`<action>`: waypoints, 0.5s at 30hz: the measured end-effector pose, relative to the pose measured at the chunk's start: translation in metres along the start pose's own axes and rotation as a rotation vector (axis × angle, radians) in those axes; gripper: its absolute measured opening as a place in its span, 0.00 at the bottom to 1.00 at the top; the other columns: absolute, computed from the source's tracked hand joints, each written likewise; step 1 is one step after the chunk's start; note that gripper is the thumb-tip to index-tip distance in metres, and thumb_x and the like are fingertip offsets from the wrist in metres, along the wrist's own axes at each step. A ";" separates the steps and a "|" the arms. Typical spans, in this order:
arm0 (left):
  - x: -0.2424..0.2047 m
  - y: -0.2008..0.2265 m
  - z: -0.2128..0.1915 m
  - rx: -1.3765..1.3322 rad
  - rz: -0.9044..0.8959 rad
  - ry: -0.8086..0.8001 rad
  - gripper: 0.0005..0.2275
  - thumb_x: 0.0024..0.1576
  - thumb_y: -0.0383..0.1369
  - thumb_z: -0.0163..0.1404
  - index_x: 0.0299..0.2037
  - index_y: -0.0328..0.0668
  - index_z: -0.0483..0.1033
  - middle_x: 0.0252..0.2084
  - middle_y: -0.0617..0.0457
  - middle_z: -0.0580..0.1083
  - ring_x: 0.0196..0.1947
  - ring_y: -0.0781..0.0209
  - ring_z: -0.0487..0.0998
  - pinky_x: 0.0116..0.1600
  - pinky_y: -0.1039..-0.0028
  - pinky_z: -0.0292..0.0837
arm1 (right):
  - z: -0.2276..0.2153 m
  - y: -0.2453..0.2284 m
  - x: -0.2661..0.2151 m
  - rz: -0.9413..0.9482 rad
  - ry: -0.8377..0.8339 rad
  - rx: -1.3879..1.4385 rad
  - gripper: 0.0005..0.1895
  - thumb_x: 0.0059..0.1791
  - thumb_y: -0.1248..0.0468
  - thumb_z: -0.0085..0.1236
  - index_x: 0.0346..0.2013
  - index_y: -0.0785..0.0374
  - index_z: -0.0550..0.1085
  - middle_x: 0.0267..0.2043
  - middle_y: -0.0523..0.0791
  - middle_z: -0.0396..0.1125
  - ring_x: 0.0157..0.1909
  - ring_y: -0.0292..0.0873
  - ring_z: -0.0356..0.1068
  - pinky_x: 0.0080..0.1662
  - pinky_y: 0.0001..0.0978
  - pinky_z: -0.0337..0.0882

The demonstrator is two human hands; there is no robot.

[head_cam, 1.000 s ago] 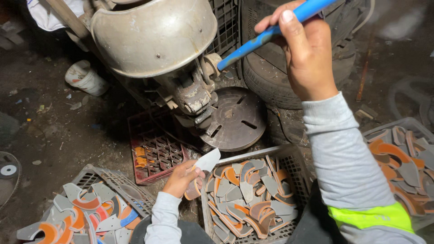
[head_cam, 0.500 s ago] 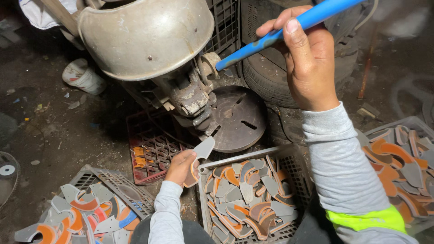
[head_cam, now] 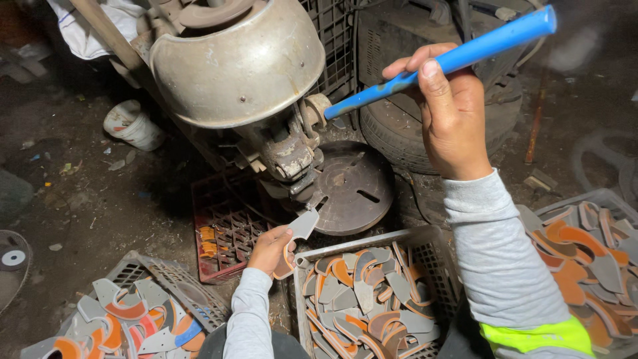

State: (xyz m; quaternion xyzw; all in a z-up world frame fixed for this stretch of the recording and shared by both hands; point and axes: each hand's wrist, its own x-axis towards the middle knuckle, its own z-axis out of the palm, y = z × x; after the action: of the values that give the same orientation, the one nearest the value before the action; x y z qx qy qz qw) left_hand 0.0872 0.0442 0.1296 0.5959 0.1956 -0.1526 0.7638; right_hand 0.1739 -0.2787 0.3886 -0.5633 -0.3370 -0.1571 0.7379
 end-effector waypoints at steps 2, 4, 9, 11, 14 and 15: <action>0.001 0.001 0.001 -0.002 -0.005 -0.006 0.16 0.61 0.34 0.50 0.56 0.33 0.75 0.23 0.54 0.68 0.17 0.64 0.69 0.24 0.69 0.70 | 0.000 -0.001 0.000 -0.003 -0.001 -0.003 0.13 0.65 0.55 0.48 0.56 0.63 0.66 0.53 0.52 0.69 0.56 0.42 0.69 0.63 0.38 0.71; 0.001 0.001 0.001 -0.001 -0.008 0.000 0.16 0.61 0.34 0.50 0.56 0.33 0.75 0.23 0.54 0.68 0.17 0.63 0.68 0.23 0.68 0.69 | 0.000 -0.001 -0.001 0.001 0.001 -0.003 0.13 0.65 0.56 0.47 0.56 0.63 0.66 0.53 0.52 0.69 0.56 0.42 0.69 0.63 0.38 0.71; 0.001 0.003 0.001 0.006 -0.010 -0.002 0.17 0.61 0.34 0.50 0.56 0.31 0.74 0.22 0.55 0.67 0.16 0.64 0.68 0.23 0.69 0.69 | 0.000 -0.001 -0.008 0.020 0.023 0.009 0.12 0.65 0.57 0.47 0.56 0.63 0.67 0.53 0.52 0.69 0.56 0.43 0.69 0.64 0.39 0.71; 0.000 0.004 0.001 0.013 -0.021 -0.003 0.17 0.61 0.34 0.50 0.56 0.33 0.75 0.22 0.55 0.67 0.16 0.64 0.68 0.23 0.69 0.69 | -0.001 -0.002 -0.012 0.012 0.018 0.002 0.11 0.66 0.58 0.46 0.55 0.63 0.67 0.54 0.53 0.69 0.57 0.43 0.69 0.65 0.40 0.71; 0.000 0.005 0.002 0.033 -0.006 0.021 0.17 0.61 0.35 0.50 0.56 0.32 0.75 0.22 0.55 0.67 0.16 0.64 0.68 0.22 0.70 0.68 | -0.001 -0.002 -0.019 0.011 0.038 -0.009 0.10 0.65 0.59 0.47 0.55 0.62 0.67 0.53 0.53 0.69 0.57 0.43 0.69 0.66 0.41 0.71; -0.001 0.004 0.002 0.032 -0.005 0.021 0.17 0.61 0.35 0.50 0.56 0.33 0.75 0.22 0.55 0.67 0.16 0.64 0.68 0.22 0.70 0.69 | -0.001 -0.002 -0.022 0.014 0.051 -0.012 0.09 0.65 0.59 0.47 0.55 0.62 0.67 0.53 0.54 0.69 0.57 0.43 0.69 0.65 0.41 0.70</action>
State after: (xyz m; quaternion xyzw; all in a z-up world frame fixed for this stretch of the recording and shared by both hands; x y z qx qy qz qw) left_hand 0.0886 0.0435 0.1341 0.6091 0.2026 -0.1513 0.7517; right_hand 0.1572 -0.2836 0.3752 -0.5660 -0.3132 -0.1682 0.7438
